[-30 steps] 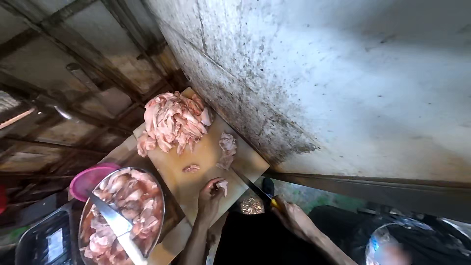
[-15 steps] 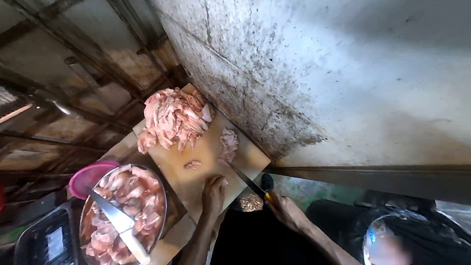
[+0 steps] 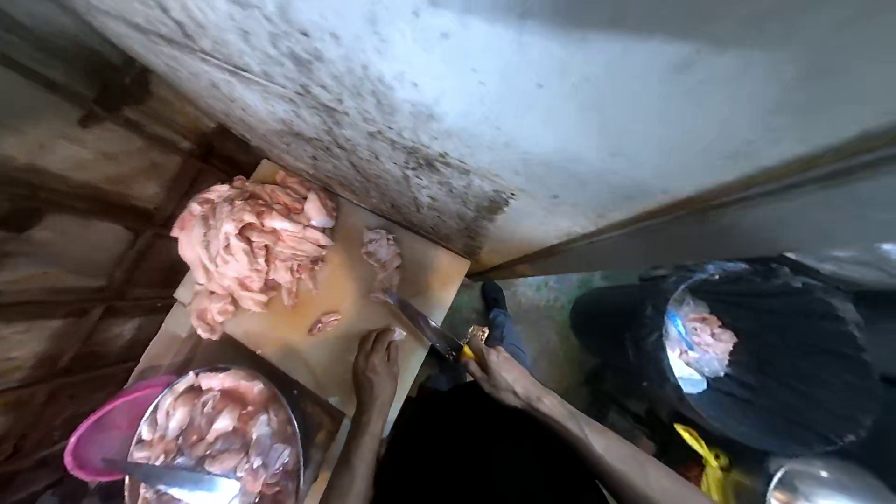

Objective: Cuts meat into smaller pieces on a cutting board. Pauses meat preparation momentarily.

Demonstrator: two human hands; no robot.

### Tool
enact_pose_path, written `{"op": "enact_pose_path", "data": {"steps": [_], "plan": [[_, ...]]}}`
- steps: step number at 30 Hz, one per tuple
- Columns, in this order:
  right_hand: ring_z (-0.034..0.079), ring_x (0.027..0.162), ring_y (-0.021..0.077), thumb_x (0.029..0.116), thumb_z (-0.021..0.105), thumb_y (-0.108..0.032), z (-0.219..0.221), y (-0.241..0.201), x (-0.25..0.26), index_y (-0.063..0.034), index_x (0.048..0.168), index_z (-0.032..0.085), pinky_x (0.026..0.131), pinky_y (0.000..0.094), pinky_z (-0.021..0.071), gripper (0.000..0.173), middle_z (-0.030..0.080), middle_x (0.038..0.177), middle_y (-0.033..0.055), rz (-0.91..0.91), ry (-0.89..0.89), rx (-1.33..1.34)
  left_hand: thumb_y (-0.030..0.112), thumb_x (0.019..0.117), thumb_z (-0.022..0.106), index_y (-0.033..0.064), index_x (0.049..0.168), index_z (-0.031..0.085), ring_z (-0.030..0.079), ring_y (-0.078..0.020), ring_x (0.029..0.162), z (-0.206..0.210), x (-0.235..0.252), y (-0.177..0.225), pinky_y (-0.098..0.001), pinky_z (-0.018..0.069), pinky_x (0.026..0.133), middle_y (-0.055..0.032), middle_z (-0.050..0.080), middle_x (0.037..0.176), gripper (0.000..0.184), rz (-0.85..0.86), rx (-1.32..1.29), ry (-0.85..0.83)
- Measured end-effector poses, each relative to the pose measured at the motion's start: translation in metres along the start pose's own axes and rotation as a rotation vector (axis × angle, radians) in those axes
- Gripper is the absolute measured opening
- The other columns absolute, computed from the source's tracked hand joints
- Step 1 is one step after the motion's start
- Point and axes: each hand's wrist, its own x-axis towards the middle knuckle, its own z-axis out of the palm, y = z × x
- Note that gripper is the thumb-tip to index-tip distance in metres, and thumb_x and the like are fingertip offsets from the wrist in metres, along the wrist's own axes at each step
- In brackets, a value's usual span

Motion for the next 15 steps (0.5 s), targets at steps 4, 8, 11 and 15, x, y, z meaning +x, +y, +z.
{"op": "enact_pose_path", "data": {"steps": [4, 8, 11, 15], "plan": [[0.071, 0.089, 0.0346, 0.1062, 0.042, -0.046, 0.014, 0.002, -0.008, -0.011, 0.127, 0.057, 0.079, 0.0561, 0.0568, 0.043, 0.068, 0.093, 0.0156, -0.02, -0.012, 0.022, 0.016, 0.0946, 0.072, 0.0101, 0.108, 0.078, 0.072, -0.0173, 0.101, -0.008, 0.004, -0.004, -0.0351, 0.0617, 0.09, -0.0068, 0.074, 0.109, 0.016, 0.031, 0.048, -0.043], [0.07, 0.09, 0.0365, 0.1064, 0.04, -0.045, 0.028, 0.001, -0.009, -0.0104, 0.124, 0.057, 0.079, 0.0579, 0.0566, 0.042, 0.068, 0.094, 0.0167, -0.01, -0.017, 0.037, 0.015, 0.0939, 0.072, 0.0105, 0.108, 0.078, 0.073, -0.0165, 0.097, -0.012, 0.008, -0.004, -0.0348, 0.0626, 0.087, -0.006, 0.074, 0.107, 0.016, 0.046, 0.071, -0.084], [0.07, 0.092, 0.0366, 0.1067, 0.041, -0.044, 0.032, 0.0, -0.006, -0.0094, 0.123, 0.057, 0.08, 0.0577, 0.0564, 0.042, 0.068, 0.096, 0.0174, -0.006, -0.038, 0.07, 0.013, 0.0929, 0.074, 0.0088, 0.108, 0.078, 0.073, -0.0153, 0.094, -0.014, 0.009, -0.004, -0.0334, 0.0633, 0.085, -0.0068, 0.074, 0.106, 0.016, 0.048, 0.055, -0.105], [0.07, 0.091, 0.0368, 0.1067, 0.041, -0.045, 0.028, 0.003, -0.012, -0.0077, 0.121, 0.058, 0.079, 0.058, 0.0558, 0.043, 0.067, 0.095, 0.0182, -0.009, -0.081, 0.084, 0.014, 0.0907, 0.076, 0.0097, 0.107, 0.077, 0.073, -0.0113, 0.09, -0.014, 0.01, -0.005, -0.0301, 0.0639, 0.081, -0.0049, 0.074, 0.105, 0.017, 0.028, 0.039, -0.123]]}}
